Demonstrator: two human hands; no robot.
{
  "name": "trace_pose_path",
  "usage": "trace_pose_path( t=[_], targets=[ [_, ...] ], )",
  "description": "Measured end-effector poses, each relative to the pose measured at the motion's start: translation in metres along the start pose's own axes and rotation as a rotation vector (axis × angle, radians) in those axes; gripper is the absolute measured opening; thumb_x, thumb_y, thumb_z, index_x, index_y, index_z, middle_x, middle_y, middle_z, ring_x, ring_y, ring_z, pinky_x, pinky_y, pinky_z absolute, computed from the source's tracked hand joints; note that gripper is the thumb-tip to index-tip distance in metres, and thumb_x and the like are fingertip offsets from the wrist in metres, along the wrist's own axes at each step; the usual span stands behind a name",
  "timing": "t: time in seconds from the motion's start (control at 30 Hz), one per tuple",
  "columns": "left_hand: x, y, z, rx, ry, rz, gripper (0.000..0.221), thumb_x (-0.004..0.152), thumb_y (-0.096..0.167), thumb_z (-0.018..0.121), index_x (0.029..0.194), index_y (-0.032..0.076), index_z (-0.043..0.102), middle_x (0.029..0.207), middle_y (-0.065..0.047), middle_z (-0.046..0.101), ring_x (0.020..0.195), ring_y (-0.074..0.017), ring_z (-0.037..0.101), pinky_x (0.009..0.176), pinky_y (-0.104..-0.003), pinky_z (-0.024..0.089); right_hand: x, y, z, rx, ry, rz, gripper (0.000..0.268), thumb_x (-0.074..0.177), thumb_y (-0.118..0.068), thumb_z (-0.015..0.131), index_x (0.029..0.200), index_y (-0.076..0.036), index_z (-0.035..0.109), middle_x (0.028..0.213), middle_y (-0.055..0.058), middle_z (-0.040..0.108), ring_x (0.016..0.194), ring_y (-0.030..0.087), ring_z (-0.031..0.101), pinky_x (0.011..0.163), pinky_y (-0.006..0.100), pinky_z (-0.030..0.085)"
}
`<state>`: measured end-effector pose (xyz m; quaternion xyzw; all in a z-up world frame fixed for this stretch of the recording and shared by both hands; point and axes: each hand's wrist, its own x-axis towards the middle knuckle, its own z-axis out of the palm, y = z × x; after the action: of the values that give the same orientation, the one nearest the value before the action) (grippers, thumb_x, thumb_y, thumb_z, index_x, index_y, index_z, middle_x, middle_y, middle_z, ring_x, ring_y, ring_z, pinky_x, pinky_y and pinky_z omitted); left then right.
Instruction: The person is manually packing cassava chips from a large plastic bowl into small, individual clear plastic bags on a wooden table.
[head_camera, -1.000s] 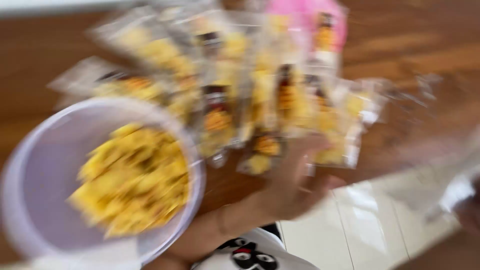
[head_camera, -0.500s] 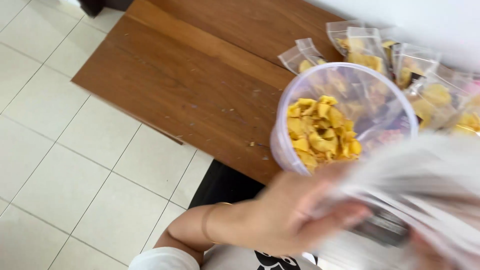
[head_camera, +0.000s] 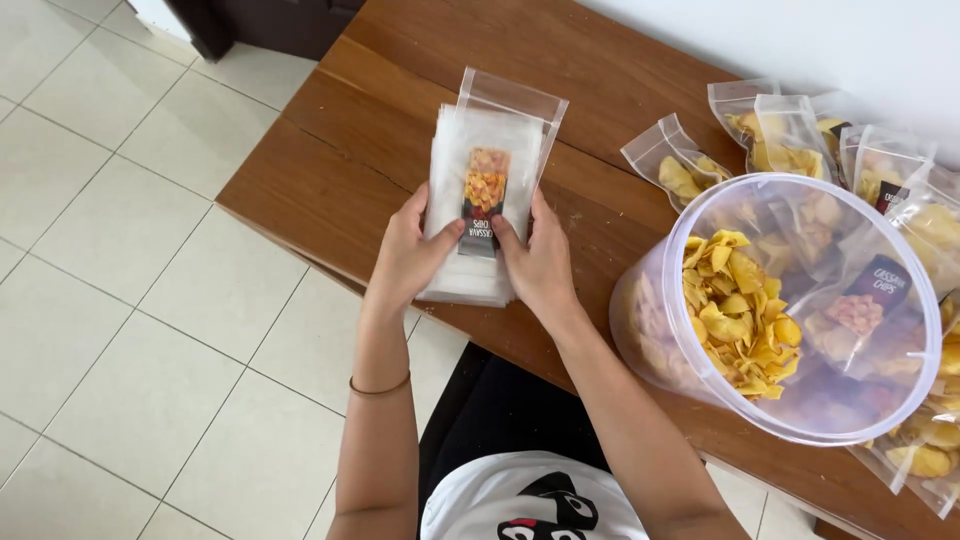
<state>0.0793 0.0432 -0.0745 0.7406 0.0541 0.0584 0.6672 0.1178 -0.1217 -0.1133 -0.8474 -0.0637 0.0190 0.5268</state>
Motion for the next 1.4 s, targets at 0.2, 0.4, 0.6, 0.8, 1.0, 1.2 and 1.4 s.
trace_pose_path(
  t=[0.2, 0.4, 0.6, 0.8, 1.0, 1.2, 1.4],
  targets=[
    [0.021, -0.068, 0.011, 0.395, 0.189, 0.228, 0.073, 0.079, 0.018, 0.086, 0.142, -0.005, 0.056, 0.124, -0.027, 0.06, 0.116, -0.0452, 0.06, 0.099, -0.052, 0.051, 0.01, 0.03, 0.004, -0.241, 0.162, -0.029, 0.078, 0.088, -0.042, 0.083, 0.149, -0.004, 0.052, 0.109, 0.009, 0.055, 0.093, 0.022, 0.064, 0.078, 0.031, 0.058],
    [0.013, -0.069, 0.01, 0.374, 0.265, 0.365, 0.058, 0.096, 0.032, 0.077, 0.14, 0.0, 0.06, 0.138, -0.019, 0.05, 0.131, -0.0394, 0.048, 0.111, -0.05, 0.042, 0.01, 0.028, -0.002, -0.193, 0.226, -0.081, 0.016, 0.096, -0.02, 0.078, 0.104, -0.01, 0.069, 0.077, 0.001, 0.069, 0.071, 0.016, 0.068, 0.063, 0.028, 0.055],
    [0.011, -0.068, -0.002, 0.136, 0.198, 0.339, 0.048, 0.107, 0.039, 0.049, 0.144, 0.008, 0.054, 0.14, -0.014, 0.055, 0.142, -0.0408, 0.042, 0.118, -0.068, 0.019, -0.002, 0.008, -0.009, -0.079, 0.25, -0.138, 0.009, 0.11, -0.023, 0.055, 0.107, -0.015, 0.056, 0.081, 0.0, 0.077, 0.076, 0.014, 0.069, 0.07, 0.028, 0.053],
    [0.0, -0.064, -0.006, -0.026, 0.205, 0.406, 0.07, 0.104, 0.065, 0.033, 0.143, 0.011, 0.057, 0.146, -0.009, 0.058, 0.153, -0.0344, 0.028, 0.119, -0.07, -0.005, -0.018, 0.011, -0.009, 0.345, 0.201, -0.266, 0.012, 0.111, -0.019, 0.053, 0.114, -0.008, 0.056, 0.08, 0.005, 0.07, 0.078, 0.012, 0.067, 0.074, 0.025, 0.053],
    [-0.053, 0.004, -0.028, -0.291, 0.06, 0.401, 0.054, 0.105, 0.033, 0.052, 0.145, -0.003, 0.048, 0.122, -0.024, 0.066, 0.123, -0.0338, 0.061, 0.112, -0.05, 0.04, -0.082, -0.027, -0.027, 0.358, -0.187, -0.152, 0.009, 0.103, -0.011, 0.06, 0.109, -0.005, 0.06, 0.077, 0.01, 0.076, 0.072, 0.011, 0.069, 0.07, 0.024, 0.057],
    [-0.092, 0.04, -0.037, -0.121, -0.242, 0.188, 0.021, 0.096, 0.01, 0.065, 0.114, 0.003, 0.072, 0.091, -0.019, 0.079, 0.091, -0.0268, 0.078, 0.084, -0.045, 0.063, -0.12, -0.048, -0.062, 0.231, -0.256, -0.337, 0.075, 0.099, -0.023, 0.062, 0.156, 0.001, 0.021, 0.136, 0.024, 0.059, 0.118, 0.028, 0.059, 0.098, 0.042, 0.051],
    [-0.117, 0.051, -0.024, 0.283, -0.472, 0.355, 0.026, 0.096, 0.02, 0.063, 0.117, 0.004, 0.065, 0.108, -0.014, 0.073, 0.102, -0.0309, 0.071, 0.09, -0.042, 0.053, -0.166, -0.058, -0.096, -0.08, -0.192, -0.41, 0.032, 0.095, -0.009, 0.067, 0.127, -0.005, 0.068, 0.107, 0.01, 0.081, 0.097, 0.022, 0.08, 0.082, 0.03, 0.064]
  ],
)
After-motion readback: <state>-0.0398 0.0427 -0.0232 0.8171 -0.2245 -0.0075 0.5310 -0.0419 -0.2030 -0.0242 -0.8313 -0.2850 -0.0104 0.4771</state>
